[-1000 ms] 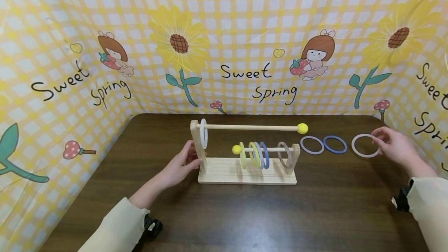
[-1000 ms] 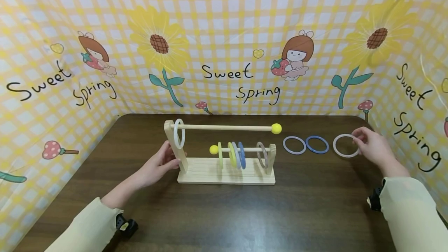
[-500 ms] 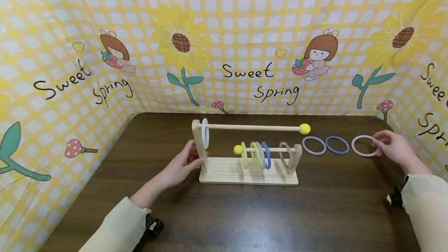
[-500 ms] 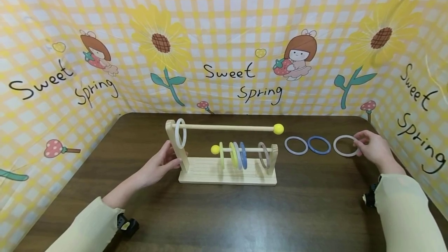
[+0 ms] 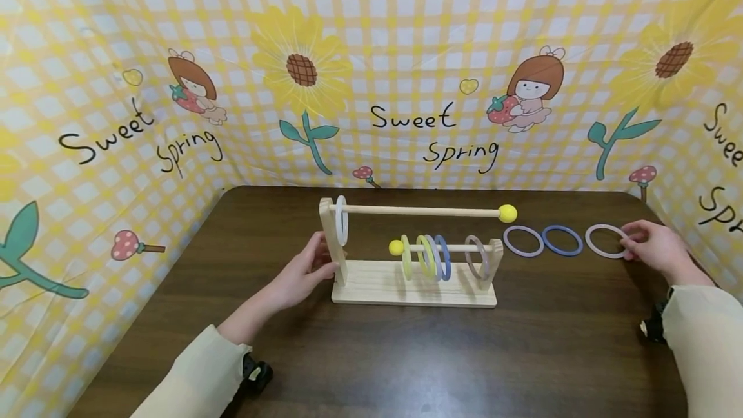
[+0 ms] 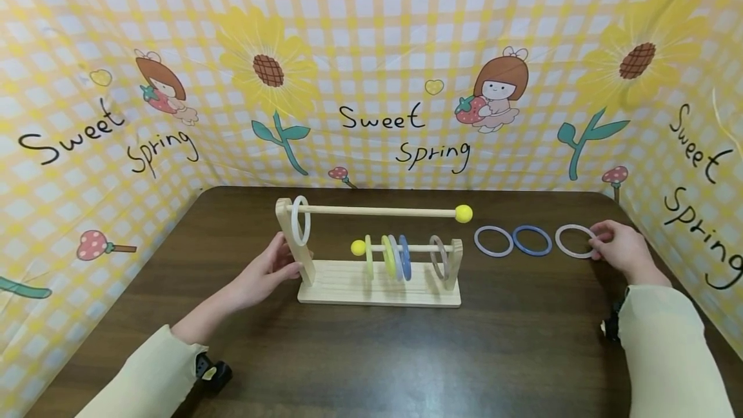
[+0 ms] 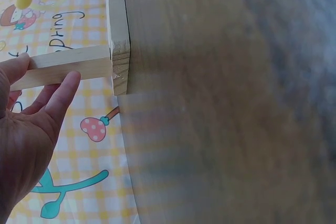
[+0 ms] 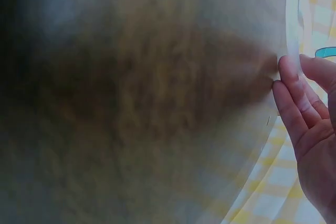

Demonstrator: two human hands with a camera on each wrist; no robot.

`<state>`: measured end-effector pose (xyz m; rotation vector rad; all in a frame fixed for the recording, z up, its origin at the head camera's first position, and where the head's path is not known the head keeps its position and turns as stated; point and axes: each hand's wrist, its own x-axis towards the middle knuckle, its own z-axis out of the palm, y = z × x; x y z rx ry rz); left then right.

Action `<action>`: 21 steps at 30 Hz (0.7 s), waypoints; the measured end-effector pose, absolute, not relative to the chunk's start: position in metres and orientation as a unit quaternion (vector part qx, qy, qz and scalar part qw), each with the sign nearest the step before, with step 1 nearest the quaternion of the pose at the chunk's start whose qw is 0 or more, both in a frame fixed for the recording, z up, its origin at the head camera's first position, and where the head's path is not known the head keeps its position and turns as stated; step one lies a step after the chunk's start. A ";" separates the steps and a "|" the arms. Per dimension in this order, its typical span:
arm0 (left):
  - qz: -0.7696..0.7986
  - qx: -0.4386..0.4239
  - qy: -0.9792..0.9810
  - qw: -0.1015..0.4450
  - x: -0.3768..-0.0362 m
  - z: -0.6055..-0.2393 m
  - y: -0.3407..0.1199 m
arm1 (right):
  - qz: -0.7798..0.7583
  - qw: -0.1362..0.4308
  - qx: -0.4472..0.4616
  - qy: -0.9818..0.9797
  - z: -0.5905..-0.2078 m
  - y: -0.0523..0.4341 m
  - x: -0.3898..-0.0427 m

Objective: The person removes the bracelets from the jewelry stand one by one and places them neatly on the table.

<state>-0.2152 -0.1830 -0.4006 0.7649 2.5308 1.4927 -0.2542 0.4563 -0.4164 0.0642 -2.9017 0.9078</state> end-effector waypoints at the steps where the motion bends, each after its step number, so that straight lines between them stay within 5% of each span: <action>1: 0.490 0.251 0.833 0.053 -0.215 -0.401 -0.183 | 0.295 0.048 0.020 -0.954 -0.417 0.456 -0.255; 21: 0.494 0.251 0.831 0.052 -0.216 -0.402 -0.183 | 0.258 0.060 0.027 -0.964 -0.421 0.449 -0.262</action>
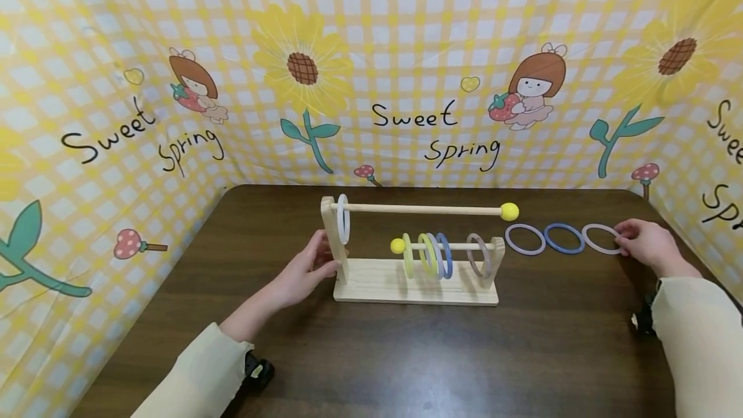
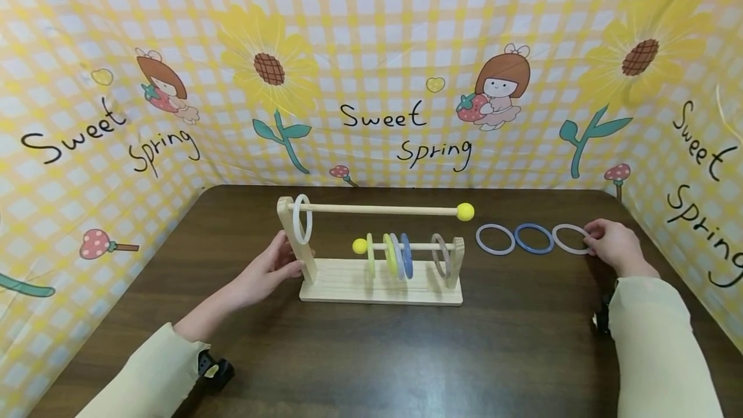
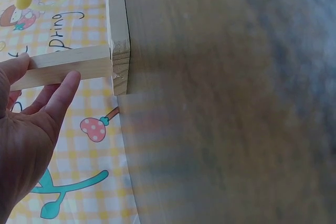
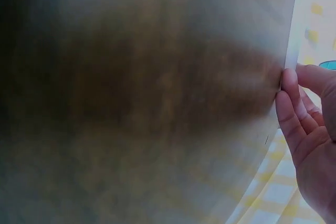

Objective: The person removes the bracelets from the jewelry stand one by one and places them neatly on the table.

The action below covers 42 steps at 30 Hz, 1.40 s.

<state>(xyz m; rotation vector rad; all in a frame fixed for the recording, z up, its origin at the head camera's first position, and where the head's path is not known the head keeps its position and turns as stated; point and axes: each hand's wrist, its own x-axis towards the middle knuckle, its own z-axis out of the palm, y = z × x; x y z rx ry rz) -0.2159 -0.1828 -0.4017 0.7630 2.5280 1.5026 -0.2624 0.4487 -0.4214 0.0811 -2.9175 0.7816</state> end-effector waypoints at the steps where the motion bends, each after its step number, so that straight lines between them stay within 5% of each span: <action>1: 0.493 0.249 0.832 0.052 -0.216 -0.402 -0.183 | 0.257 0.059 0.026 -0.964 -0.421 0.448 -0.262; 19: 0.491 0.251 0.832 0.057 -0.216 -0.402 -0.182 | 0.298 0.079 0.012 -0.951 -0.403 0.446 -0.249; 42: 0.484 0.251 0.837 0.052 -0.218 -0.402 -0.183 | 0.471 0.285 0.110 -0.827 -0.318 0.312 -0.200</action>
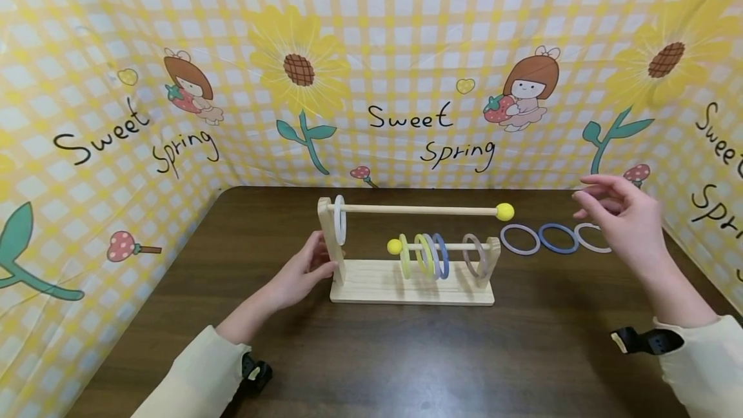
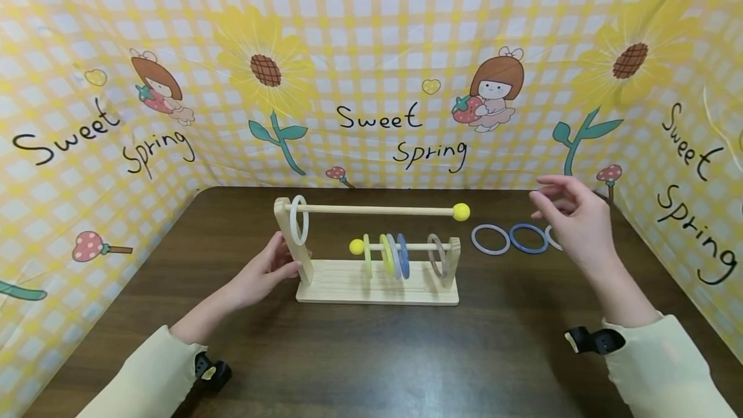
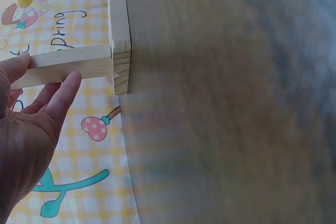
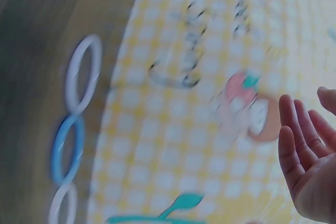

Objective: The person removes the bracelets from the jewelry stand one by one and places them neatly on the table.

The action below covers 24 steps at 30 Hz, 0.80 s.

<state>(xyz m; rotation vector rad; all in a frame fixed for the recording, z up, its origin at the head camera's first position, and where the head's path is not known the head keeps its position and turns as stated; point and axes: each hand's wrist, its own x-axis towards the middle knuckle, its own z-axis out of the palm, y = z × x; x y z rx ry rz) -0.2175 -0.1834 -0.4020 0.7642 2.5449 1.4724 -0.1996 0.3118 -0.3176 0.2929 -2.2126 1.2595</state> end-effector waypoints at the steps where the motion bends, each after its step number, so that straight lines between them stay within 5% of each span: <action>1: 0.483 0.252 0.837 0.051 -0.218 -0.402 -0.184 | 0.473 0.290 0.118 -0.824 -0.316 0.306 -0.197; 14: 0.486 0.249 0.836 0.053 -0.218 -0.402 -0.185 | 0.490 0.317 0.214 -0.783 -0.296 0.235 -0.172; 24: 0.478 0.254 0.839 0.049 -0.218 -0.402 -0.185 | 0.524 0.252 0.307 -0.753 -0.300 0.182 -0.171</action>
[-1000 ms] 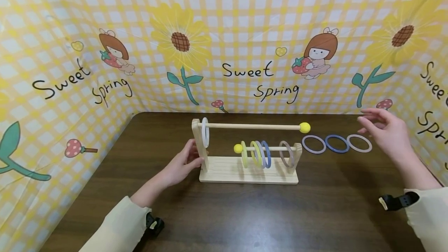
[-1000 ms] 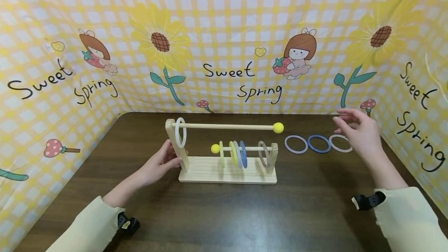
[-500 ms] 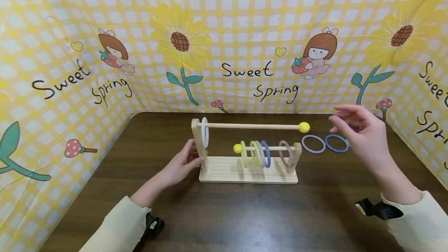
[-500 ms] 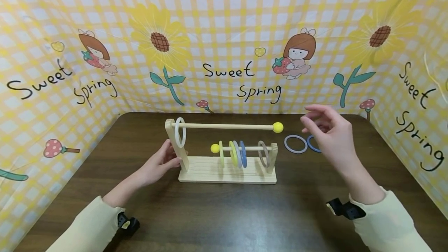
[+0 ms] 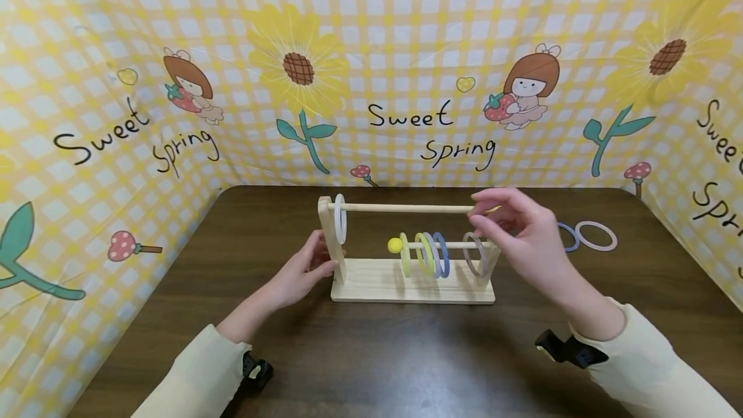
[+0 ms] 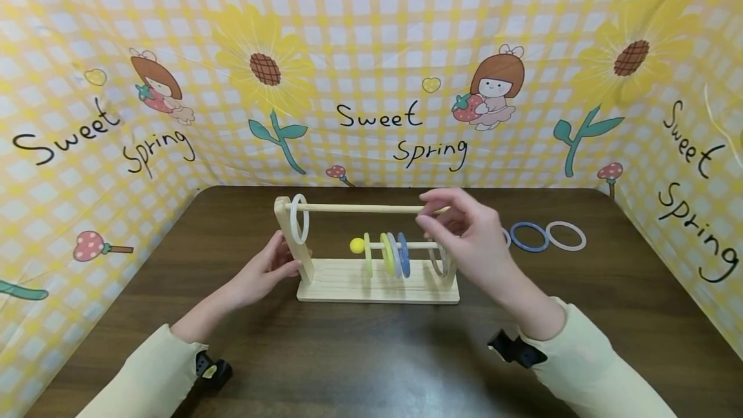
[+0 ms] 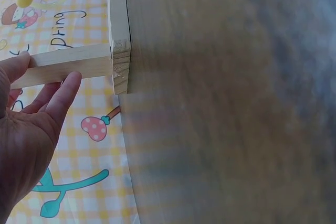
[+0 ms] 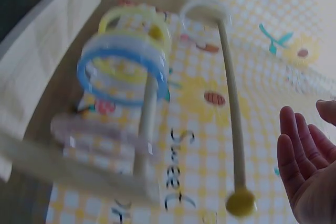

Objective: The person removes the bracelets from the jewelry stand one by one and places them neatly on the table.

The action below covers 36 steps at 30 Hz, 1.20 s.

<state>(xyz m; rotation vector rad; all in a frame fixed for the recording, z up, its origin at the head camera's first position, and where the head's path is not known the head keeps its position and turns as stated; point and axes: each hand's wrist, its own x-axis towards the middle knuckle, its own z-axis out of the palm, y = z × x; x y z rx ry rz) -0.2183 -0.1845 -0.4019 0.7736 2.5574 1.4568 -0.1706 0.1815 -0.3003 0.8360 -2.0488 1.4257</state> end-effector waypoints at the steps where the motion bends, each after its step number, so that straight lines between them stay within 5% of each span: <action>1: 0.478 0.254 0.839 0.049 -0.218 -0.402 -0.185 | 0.525 0.244 0.315 -0.752 -0.302 0.177 -0.171; 28: 0.488 0.247 0.835 0.059 -0.218 -0.404 -0.185 | 0.538 0.058 0.334 -0.772 -0.342 0.061 -0.187; 36: 0.492 0.241 0.834 0.066 -0.219 -0.403 -0.184 | 0.578 0.041 0.304 -0.756 -0.350 0.040 -0.196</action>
